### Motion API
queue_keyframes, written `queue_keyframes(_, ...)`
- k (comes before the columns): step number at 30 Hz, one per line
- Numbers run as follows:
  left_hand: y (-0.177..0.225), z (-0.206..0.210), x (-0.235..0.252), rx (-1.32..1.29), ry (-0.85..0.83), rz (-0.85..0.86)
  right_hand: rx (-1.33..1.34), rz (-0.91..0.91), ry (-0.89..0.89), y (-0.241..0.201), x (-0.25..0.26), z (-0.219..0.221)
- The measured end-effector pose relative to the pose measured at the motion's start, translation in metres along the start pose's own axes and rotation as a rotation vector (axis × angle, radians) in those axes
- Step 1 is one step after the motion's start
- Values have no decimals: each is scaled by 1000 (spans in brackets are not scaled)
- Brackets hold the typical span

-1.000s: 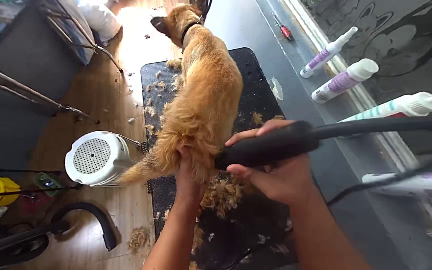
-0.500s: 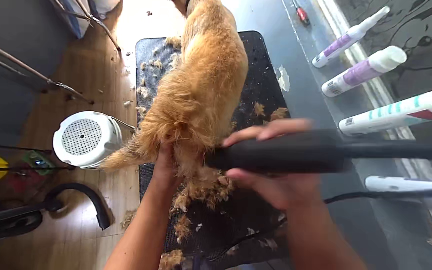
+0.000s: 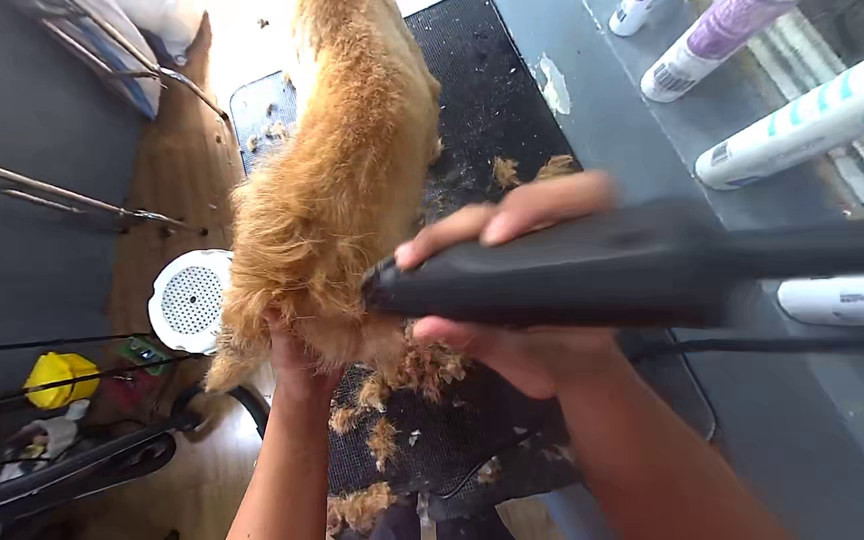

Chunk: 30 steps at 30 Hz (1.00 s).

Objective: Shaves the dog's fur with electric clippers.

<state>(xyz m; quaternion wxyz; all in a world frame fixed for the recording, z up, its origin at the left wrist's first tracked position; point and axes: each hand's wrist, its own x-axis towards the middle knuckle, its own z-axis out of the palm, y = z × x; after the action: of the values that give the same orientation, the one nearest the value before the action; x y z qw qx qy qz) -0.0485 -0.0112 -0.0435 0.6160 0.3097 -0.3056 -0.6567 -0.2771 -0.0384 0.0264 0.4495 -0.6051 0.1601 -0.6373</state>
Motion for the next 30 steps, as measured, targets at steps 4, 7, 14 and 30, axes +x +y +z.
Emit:
queue_keyframes(4, 1, -3, 1, -28, 10, 2, 28, -180, 87, 29, -24, 19)
queue_keyframes(7, 4, -8, 4, -3, -11, -3, -179, 27, -111, 56, -70, 29)
queue_keyframes(14, 8, -15, 6, -88, -95, -48, -25, -84, 170, 9, -36, 21)
queue_keyframes(30, 20, -25, 10, -30, -243, -188, -40, -224, 329, 12, -45, 51)
